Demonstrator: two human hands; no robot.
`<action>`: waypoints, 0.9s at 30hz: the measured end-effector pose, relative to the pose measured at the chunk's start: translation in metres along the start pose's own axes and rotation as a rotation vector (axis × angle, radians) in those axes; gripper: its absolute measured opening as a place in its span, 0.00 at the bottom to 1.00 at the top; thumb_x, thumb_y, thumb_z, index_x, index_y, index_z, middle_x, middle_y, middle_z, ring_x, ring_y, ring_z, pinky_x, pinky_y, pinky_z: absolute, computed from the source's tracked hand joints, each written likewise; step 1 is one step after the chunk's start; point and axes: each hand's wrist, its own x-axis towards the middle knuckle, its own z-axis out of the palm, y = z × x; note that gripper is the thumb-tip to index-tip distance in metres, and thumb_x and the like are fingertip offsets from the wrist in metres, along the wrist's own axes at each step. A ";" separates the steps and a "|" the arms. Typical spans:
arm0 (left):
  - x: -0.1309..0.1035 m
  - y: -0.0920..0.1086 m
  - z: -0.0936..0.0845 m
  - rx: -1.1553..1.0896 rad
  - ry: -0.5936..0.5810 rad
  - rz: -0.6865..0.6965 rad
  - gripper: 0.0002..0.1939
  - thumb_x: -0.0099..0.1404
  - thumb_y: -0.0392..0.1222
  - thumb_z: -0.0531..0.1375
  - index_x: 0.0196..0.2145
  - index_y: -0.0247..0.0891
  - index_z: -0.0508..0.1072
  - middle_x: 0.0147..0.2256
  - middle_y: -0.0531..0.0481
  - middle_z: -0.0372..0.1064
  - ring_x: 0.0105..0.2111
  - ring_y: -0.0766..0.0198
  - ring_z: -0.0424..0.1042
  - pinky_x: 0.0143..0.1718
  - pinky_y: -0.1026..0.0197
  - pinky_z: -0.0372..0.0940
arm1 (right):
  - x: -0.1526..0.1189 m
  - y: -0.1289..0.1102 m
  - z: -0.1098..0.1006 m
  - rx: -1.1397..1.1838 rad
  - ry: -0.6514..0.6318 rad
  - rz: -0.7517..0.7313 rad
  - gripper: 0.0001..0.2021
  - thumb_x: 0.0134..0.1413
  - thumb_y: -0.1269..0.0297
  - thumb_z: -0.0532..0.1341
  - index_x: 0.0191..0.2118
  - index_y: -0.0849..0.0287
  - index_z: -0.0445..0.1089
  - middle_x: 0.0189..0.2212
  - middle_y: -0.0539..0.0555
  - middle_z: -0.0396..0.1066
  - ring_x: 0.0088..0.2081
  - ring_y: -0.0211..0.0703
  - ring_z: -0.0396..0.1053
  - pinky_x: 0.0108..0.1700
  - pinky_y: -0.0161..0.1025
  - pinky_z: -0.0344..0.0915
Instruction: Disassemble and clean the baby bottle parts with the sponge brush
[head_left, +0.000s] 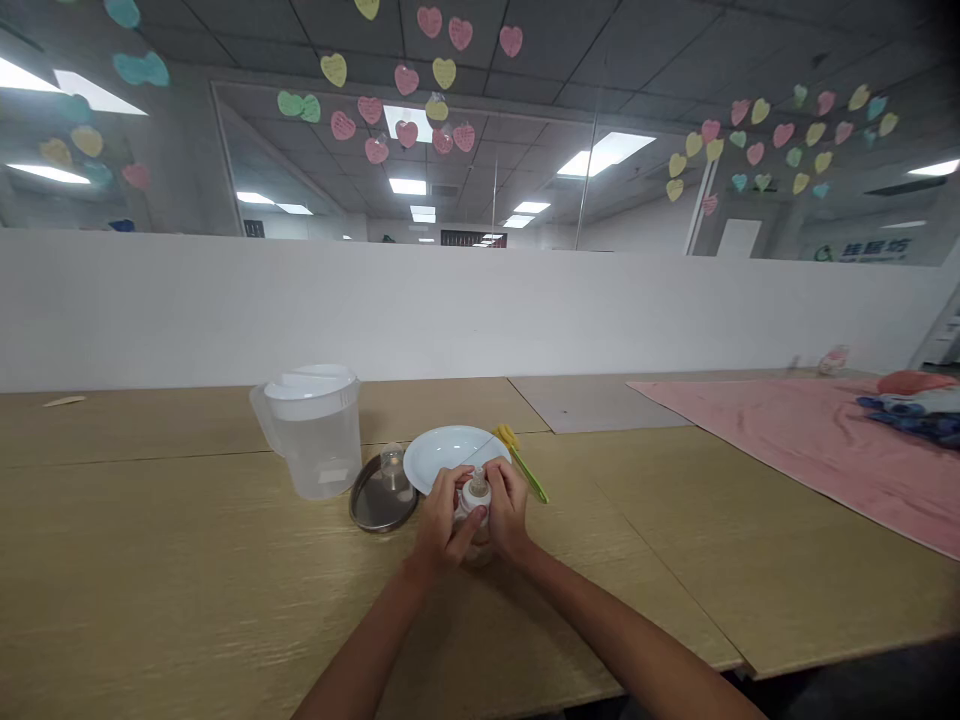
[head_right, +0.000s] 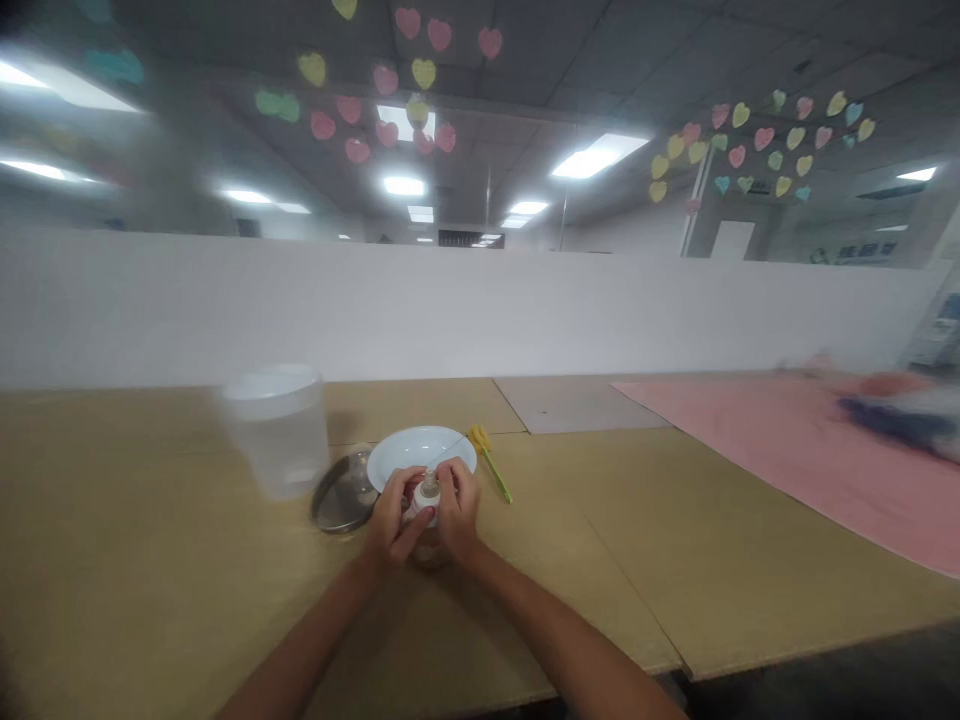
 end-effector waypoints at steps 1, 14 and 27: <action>0.000 0.000 0.000 0.000 0.004 0.009 0.19 0.64 0.44 0.52 0.51 0.36 0.57 0.42 0.43 0.62 0.41 0.59 0.64 0.41 0.57 0.62 | 0.000 0.000 0.000 -0.006 0.004 -0.011 0.16 0.57 0.57 0.51 0.21 0.58 0.57 0.20 0.46 0.55 0.24 0.35 0.55 0.28 0.34 0.53; 0.000 -0.001 0.003 0.037 0.035 -0.019 0.23 0.61 0.44 0.55 0.52 0.36 0.56 0.44 0.42 0.62 0.41 0.58 0.65 0.41 0.57 0.63 | 0.002 0.000 0.000 -0.007 0.004 -0.020 0.16 0.57 0.57 0.51 0.21 0.58 0.57 0.20 0.46 0.55 0.25 0.35 0.55 0.28 0.34 0.54; 0.000 0.002 0.003 0.040 0.026 -0.035 0.23 0.63 0.48 0.53 0.54 0.37 0.57 0.41 0.44 0.59 0.40 0.59 0.63 0.40 0.57 0.61 | -0.001 -0.001 0.003 0.150 0.099 0.089 0.15 0.54 0.57 0.53 0.21 0.58 0.57 0.18 0.45 0.54 0.23 0.34 0.54 0.27 0.33 0.55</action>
